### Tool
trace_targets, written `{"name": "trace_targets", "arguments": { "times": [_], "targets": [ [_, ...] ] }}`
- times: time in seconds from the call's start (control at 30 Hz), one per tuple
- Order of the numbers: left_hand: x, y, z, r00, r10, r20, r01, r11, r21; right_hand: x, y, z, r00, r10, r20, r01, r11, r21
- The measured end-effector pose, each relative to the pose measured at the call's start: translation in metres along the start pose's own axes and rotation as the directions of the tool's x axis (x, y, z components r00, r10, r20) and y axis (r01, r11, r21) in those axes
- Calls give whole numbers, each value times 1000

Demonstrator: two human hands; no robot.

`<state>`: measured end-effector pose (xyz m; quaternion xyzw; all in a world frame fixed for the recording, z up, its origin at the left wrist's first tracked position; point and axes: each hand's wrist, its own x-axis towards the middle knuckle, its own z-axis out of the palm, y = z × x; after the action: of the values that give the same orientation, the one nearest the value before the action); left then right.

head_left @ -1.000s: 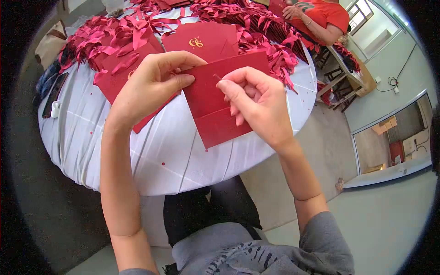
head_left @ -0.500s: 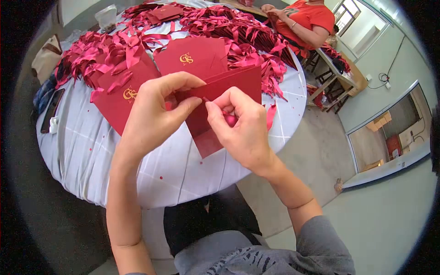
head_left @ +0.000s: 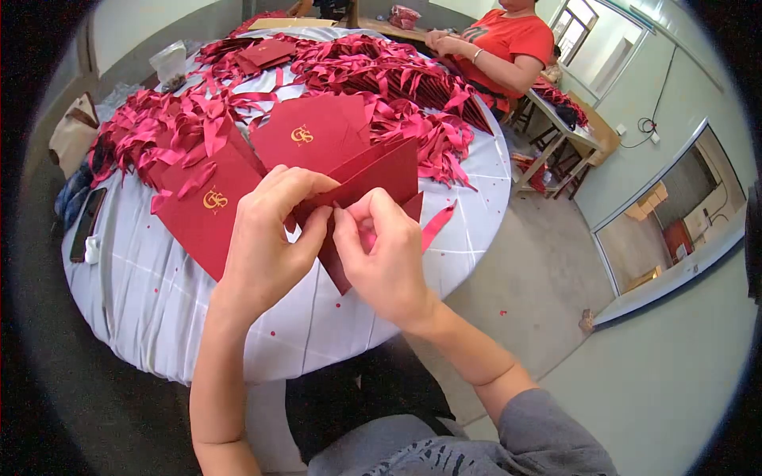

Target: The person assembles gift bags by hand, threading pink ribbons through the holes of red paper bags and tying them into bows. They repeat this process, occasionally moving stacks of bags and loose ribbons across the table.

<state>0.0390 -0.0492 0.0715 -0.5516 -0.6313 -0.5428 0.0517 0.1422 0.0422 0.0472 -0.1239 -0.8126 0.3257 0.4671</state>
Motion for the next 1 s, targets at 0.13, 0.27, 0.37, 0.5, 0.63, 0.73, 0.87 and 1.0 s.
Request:
{"name": "trace_targets", "arguments": {
  "times": [0.13, 0.27, 0.37, 0.5, 0.63, 0.73, 0.87, 1.0],
  "targets": [
    [0, 2, 2, 1000, 7, -22, -7, 1000, -14, -3, -1, 0, 991, 134, 0, -133, 986, 104],
    [0, 3, 0, 999, -24, 21, 24, 1000, 1, 0, 0, -3, 996, 94, 7, -94, 995, 42],
    [-1, 2, -2, 999, -39, 28, 40, 999, -12, 4, -1, -11, 998, 30, 47, -29, 999, -12],
    [0, 0, 2, 999, -42, 10, 42, 998, -48, 6, 0, -17, 996, -5, 84, 8, 999, -43],
    [0, -4, 6, 1000, -15, -25, 12, 992, -125, 8, -2, -22, 992, -36, 117, 41, 998, -47],
    [0, -1, 6, 1000, -15, -23, 13, 994, -105, 8, -3, -25, 989, -40, 140, 47, 998, -47],
    [0, 1, 6, 1000, 2, -23, -4, 996, -94, 10, -2, -27, 983, -73, 169, 85, 994, -66],
    [0, 4, 6, 999, 35, -17, -36, 998, -61, 14, -3, -29, 975, -91, 201, 114, 988, -102]
  ]
}}
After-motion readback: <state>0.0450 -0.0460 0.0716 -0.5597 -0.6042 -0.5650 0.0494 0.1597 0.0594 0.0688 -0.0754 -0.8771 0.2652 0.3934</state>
